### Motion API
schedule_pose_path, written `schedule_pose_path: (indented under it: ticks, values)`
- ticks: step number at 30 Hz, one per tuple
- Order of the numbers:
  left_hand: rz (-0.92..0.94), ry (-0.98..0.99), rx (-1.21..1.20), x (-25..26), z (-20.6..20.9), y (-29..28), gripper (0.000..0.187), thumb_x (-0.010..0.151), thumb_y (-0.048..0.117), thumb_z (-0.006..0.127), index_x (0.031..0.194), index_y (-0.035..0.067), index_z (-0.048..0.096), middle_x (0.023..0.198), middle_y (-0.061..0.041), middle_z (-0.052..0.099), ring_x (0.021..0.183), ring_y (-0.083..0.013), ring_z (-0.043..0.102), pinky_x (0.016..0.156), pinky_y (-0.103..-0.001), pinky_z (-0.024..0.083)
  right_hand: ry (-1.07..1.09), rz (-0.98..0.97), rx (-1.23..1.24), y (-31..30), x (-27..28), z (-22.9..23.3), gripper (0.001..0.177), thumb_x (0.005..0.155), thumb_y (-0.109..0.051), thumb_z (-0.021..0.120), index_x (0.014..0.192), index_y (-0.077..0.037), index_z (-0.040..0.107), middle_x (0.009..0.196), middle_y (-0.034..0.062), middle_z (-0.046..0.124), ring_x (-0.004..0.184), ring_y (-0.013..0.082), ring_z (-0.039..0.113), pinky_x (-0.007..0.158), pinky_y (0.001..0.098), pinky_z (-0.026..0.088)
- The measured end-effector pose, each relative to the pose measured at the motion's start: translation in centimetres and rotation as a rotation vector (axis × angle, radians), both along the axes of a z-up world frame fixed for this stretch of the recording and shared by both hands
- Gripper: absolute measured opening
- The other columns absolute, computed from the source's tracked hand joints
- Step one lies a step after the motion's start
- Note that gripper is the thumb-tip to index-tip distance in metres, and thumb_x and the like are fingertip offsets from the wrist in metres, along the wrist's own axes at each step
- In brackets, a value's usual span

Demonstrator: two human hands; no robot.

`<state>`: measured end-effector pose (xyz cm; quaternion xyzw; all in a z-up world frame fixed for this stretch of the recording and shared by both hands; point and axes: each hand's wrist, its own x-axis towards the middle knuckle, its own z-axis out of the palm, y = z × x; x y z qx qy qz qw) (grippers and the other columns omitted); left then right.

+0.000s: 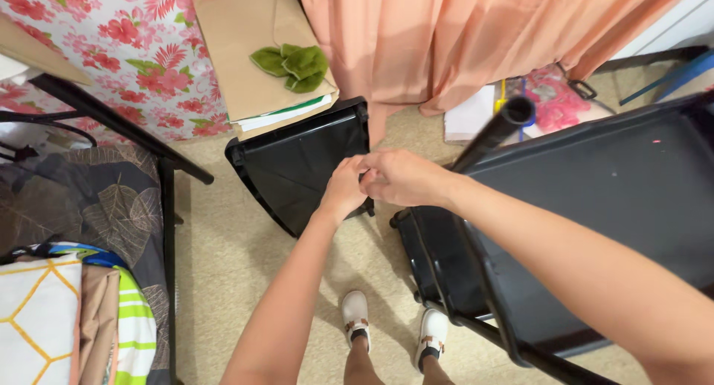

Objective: The person disassembles a black plastic rolling cart by hand, removing the top tray and detaching the vertical support poles from the tray corners. The removed poles are placed on the cart's lower tray.

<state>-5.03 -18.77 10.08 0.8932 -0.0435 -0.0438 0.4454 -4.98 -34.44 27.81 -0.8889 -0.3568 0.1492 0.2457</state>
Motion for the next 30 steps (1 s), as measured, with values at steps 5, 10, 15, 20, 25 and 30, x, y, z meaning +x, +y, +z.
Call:
schedule_pose_path:
  ticks: [5,10,15,20,25,30]
  values:
    - [-0.197,-0.047,-0.906,2.4,6.5,-7.4,0.044,0.091,0.015,0.065,0.132,0.001,0.059,0.129,-0.012,0.067,0.123,-0.0233,0.064,0.104,-0.038,0.054,-0.057,0.069,0.257,-7.8,-3.4,7.0,0.037,0.082,-0.013,0.070,0.117,-0.001,0.070,0.114,0.0135,0.071,0.101,0.0270,0.072,0.081,0.0354,0.060]
    - [-0.208,-0.094,-1.005,3.0,11.9,-13.8,0.051,0.109,0.041,0.053,0.139,0.000,0.063,0.129,-0.012,0.070,0.123,-0.0194,0.064,0.109,-0.033,0.050,0.229,-0.283,0.480,-16.6,-4.7,8.1,0.023,0.096,-0.015,0.067,0.111,0.001,0.075,0.101,0.0110,0.077,0.087,0.0173,0.072,0.080,0.0321,0.060]
    - [-0.184,-0.130,-0.980,2.6,14.8,-15.7,0.058,0.099,0.035,0.068,0.145,0.003,0.055,0.134,-0.010,0.065,0.127,-0.0195,0.061,0.108,-0.034,0.049,0.321,-0.618,0.759,-22.0,-1.5,0.6,0.026,0.099,-0.021,0.061,0.107,0.001,0.072,0.103,0.0071,0.077,0.088,0.0153,0.072,0.077,0.0317,0.059]
    - [-0.260,-0.188,-0.820,3.2,15.8,-14.7,0.082,0.086,0.037,0.083,0.152,0.007,0.045,0.147,-0.011,0.057,0.138,-0.0197,0.053,0.116,-0.034,0.042,-0.010,-0.392,0.122,-21.0,-3.8,-14.1,0.068,0.090,-0.035,0.074,0.138,0.009,0.053,0.140,0.0291,0.056,0.130,0.0393,0.055,0.107,0.0416,0.043]
    - [-0.222,-0.095,-0.735,4.9,15.0,-16.7,0.088,0.073,0.033,0.092,0.147,0.009,0.050,0.145,-0.008,0.055,0.136,-0.0165,0.051,0.113,-0.035,0.038,-0.003,-0.220,-0.163,-20.2,-5.3,-19.1,0.085,0.086,-0.014,0.066,0.155,0.009,0.023,0.158,0.0333,0.028,0.137,0.0396,0.049,0.112,0.0398,0.044]
    - [-0.174,-0.019,-0.654,7.5,14.1,-21.3,0.036,0.082,0.031,0.086,0.094,0.000,0.074,0.087,-0.006,0.071,0.082,-0.0181,0.066,0.079,-0.035,0.052,0.079,-0.201,-0.364,-19.2,-5.1,-15.4,0.088,0.085,-0.017,0.071,0.155,0.002,0.021,0.160,0.0253,0.029,0.133,0.0372,0.052,0.109,0.0404,0.046]
